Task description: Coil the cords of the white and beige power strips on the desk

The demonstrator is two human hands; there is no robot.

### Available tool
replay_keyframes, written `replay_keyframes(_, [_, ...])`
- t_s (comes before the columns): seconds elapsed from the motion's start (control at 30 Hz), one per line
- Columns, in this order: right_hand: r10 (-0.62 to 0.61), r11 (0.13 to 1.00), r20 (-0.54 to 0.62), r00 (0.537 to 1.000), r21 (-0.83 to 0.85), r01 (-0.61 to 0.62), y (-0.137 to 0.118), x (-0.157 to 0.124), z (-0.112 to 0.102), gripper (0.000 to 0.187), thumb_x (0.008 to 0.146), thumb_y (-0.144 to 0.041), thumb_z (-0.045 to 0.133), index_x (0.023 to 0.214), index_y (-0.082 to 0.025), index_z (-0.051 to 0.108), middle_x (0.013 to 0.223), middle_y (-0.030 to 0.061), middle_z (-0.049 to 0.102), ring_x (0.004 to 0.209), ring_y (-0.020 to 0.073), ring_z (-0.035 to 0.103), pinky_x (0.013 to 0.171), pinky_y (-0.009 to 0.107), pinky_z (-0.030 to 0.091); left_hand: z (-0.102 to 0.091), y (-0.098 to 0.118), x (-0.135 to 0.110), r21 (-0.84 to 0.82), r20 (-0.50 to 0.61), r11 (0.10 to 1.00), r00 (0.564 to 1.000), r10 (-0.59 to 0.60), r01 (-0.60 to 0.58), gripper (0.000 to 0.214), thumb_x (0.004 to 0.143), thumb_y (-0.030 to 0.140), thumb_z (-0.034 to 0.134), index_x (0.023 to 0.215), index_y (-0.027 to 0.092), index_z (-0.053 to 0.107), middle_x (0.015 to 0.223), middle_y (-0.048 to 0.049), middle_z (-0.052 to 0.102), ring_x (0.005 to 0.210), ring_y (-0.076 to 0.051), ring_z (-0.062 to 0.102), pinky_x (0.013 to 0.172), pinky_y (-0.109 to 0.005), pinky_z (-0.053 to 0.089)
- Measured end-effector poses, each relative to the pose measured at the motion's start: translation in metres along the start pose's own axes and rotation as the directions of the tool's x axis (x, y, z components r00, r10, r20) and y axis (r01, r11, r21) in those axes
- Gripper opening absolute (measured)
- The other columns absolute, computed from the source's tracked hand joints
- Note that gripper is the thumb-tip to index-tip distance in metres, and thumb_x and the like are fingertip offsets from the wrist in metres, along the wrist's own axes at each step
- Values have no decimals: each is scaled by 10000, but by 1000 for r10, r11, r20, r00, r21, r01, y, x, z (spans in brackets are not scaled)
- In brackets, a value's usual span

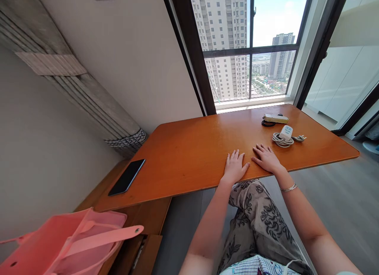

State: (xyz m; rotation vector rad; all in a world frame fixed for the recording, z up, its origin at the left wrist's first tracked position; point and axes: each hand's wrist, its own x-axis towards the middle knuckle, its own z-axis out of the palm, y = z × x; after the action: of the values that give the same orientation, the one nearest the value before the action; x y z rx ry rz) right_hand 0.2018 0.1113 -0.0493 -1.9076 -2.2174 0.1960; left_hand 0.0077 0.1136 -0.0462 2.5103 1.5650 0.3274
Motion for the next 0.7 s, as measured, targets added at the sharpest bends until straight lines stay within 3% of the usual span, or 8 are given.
replay_keyframes(0.3, [-7, 1000, -12, 1000, 18, 7, 2, 0, 2, 622, 982, -528, 414, 1498, -183, 457, 1597, 127, 372, 1508, 313, 263, 1222, 535, 177, 1, 0, 0, 1, 3, 1000, 1000, 3, -4, 587, 974, 492, 434, 1457, 159, 471, 1607, -162, 350, 1514, -277, 272, 1248, -495, 165])
replay_keyframes(0.43, [-60, 984, -155, 986, 159, 84, 9, -2, 3, 562, 950, -461, 478, 1430, -175, 535, 1526, 146, 469, 1449, 296, 371, 1196, 485, 279, 2, -1, 1, -4, 1, 1000, 1000, 3, -3, 583, 972, 496, 433, 1455, 172, 469, 1608, -152, 351, 1516, -271, 268, 1248, -498, 167])
replay_keyframes(0.57, [-28, 942, -389, 921, 299, 155, 21, -12, -5, 527, 937, -420, 454, 1418, -223, 535, 1475, 118, 511, 1373, 281, 446, 1158, 463, 344, 2, -1, 1, -9, 7, 1000, 1000, 1, -1, 588, 971, 500, 431, 1457, 171, 468, 1609, -153, 349, 1517, -270, 266, 1248, -498, 170])
replay_keyframes(0.7, [152, 952, -593, 791, 303, 44, 46, -19, -20, 556, 952, -441, 395, 1433, -178, 485, 1431, 166, 519, 1358, 313, 432, 1150, 488, 320, 0, 0, 0, -14, 15, 1000, 1000, -2, 3, 593, 971, 499, 433, 1460, 165, 468, 1613, -149, 342, 1519, -274, 259, 1250, -491, 166])
